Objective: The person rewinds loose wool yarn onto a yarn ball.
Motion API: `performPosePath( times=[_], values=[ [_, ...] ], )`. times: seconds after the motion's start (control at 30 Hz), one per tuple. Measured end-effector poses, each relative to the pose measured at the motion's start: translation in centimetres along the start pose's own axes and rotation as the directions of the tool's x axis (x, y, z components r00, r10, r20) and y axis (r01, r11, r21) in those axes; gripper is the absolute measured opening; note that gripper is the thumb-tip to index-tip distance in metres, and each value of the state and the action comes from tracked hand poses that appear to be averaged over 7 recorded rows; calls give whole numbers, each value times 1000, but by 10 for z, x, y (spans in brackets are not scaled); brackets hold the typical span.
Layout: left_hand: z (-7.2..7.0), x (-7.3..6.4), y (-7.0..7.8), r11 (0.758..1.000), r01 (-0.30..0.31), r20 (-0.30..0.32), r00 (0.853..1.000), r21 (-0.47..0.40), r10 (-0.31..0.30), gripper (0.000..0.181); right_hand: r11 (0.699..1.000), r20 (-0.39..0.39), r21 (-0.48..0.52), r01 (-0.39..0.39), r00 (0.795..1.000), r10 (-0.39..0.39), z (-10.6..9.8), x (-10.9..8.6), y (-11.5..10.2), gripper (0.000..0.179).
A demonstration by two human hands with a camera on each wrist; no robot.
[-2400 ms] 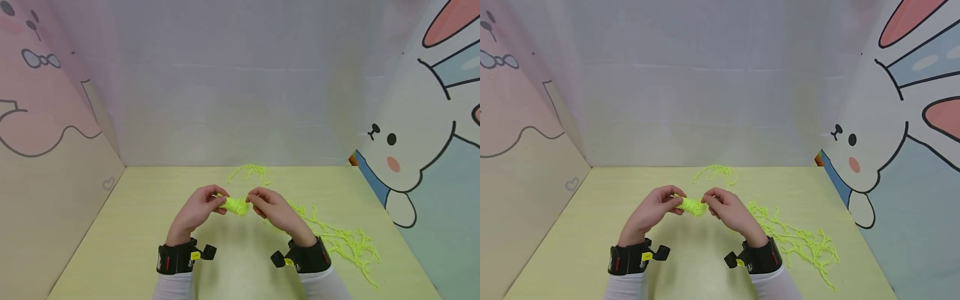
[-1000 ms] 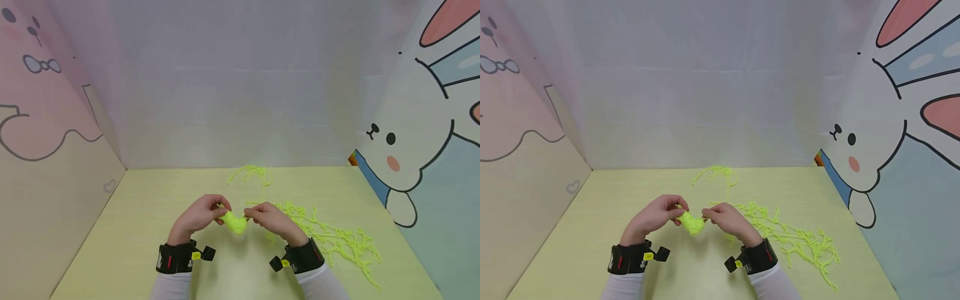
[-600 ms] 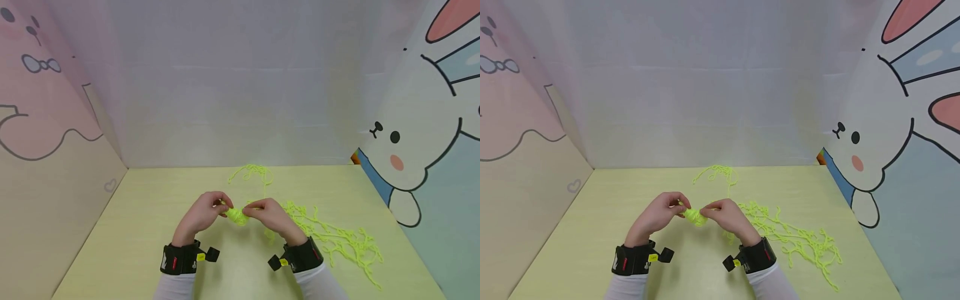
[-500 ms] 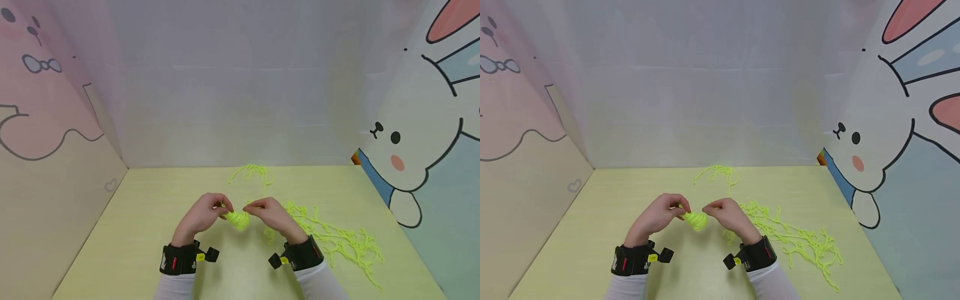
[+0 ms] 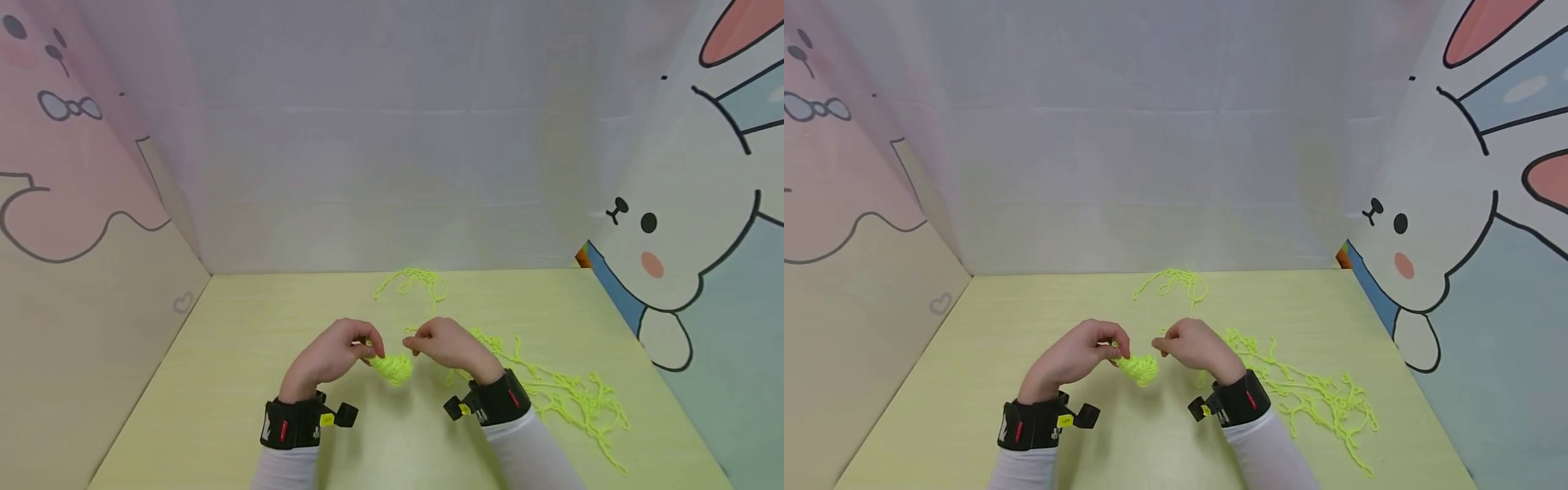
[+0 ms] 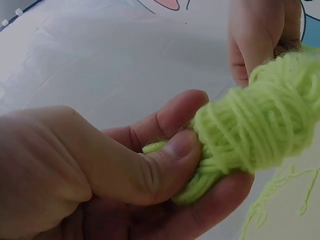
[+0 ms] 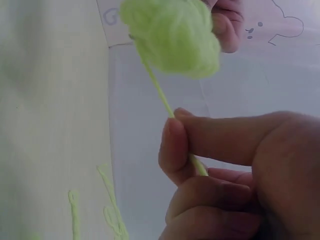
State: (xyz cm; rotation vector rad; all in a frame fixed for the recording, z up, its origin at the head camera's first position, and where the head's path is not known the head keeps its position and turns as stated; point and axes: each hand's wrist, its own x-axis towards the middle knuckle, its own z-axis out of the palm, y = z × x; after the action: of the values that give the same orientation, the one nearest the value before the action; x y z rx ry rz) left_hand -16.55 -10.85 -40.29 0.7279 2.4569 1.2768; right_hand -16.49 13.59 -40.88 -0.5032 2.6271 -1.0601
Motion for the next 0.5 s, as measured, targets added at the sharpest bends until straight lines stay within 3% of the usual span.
performPosePath(
  times=[0.17,0.27,0.33,0.43,0.5],
  values=[
    [5,4,-1,999,-19,-10,1000,34,19,30,997,-44,81,20,999,-16,5,3,-2,32],
    [10,7,-4,998,14,-90,996,61,-8,22,990,-100,134,50,994,-36,11,0,-7,29],
    [13,9,-5,998,49,-172,984,42,-41,14,987,-146,149,65,988,-43,16,-4,-12,29],
    [17,12,-5,990,78,-279,954,-117,-108,14,991,-239,81,105,968,-83,26,-6,-19,47],
    [19,15,-4,956,44,-300,944,-290,-134,24,990,-322,-37,137,936,-142,33,-5,-20,57]
  ],
)
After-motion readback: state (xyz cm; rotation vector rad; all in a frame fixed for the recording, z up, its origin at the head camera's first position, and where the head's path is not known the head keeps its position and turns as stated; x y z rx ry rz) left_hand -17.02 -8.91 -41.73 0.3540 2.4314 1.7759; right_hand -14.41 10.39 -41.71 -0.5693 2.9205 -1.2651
